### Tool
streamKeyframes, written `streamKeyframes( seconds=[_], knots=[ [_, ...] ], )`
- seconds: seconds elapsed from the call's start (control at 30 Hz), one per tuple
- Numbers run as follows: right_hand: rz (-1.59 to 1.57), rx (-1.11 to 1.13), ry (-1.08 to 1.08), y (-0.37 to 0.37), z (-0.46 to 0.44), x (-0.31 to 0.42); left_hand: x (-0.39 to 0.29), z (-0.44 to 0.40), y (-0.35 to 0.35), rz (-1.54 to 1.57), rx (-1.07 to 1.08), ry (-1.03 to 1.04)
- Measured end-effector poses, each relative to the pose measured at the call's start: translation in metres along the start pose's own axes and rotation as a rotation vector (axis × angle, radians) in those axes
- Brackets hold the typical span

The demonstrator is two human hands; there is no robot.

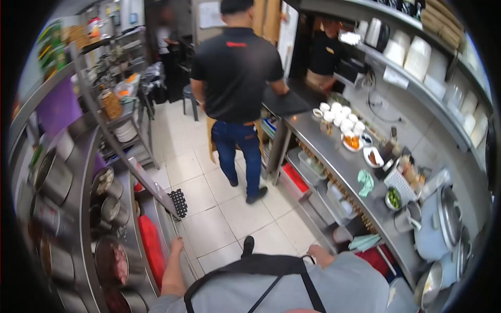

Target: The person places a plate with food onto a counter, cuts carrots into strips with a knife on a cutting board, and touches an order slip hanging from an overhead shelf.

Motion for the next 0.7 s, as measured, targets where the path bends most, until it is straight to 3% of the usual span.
streamKeyframes(
  seconds=[0.07,0.13,0.17,0.2,0.23,0.3,0.4,0.53,0.7],
  knots=[
    [0.045,0.091,0.277,0.031,-0.043,-0.014,-0.020,-0.028,-0.009,0.541,-0.025,-0.285],
    [0.042,0.121,0.339,0.022,-0.093,-0.005,-0.044,-0.034,-0.009,0.404,0.045,-0.253],
    [0.040,0.115,0.314,0.015,-0.110,0.005,-0.025,-0.051,0.046,0.055,0.081,0.210],
    [0.016,0.138,0.262,-0.017,-0.108,0.032,-0.057,-0.045,0.040,-0.258,-0.046,0.663],
    [-0.005,0.154,0.207,-0.057,-0.114,0.060,-0.023,-0.046,0.063,0.005,0.267,0.199],
    [0.066,0.182,0.247,-0.096,-0.169,0.090,-0.033,-0.057,0.051,0.056,0.431,-0.025],
    [0.070,0.100,0.181,-0.146,-0.246,0.132,-0.049,-0.102,0.029,0.051,0.473,-0.062],
    [-0.054,-0.030,0.026,-0.242,-0.314,0.241,-0.073,-0.185,0.013,0.067,0.464,-0.052],
    [-0.227,-0.119,-0.072,-0.260,-0.383,0.307,-0.099,-0.322,0.005,0.089,0.442,0.057]
  ],
)
Point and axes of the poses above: each hand's wrist, its own z-axis away from the middle knuckle, its own y-axis out of the palm, x = y × z, the point moved 3 cm from there along -z, towards the middle knuckle, and after that the axes turned 7 degrees about -z, right-handed, at the moved point
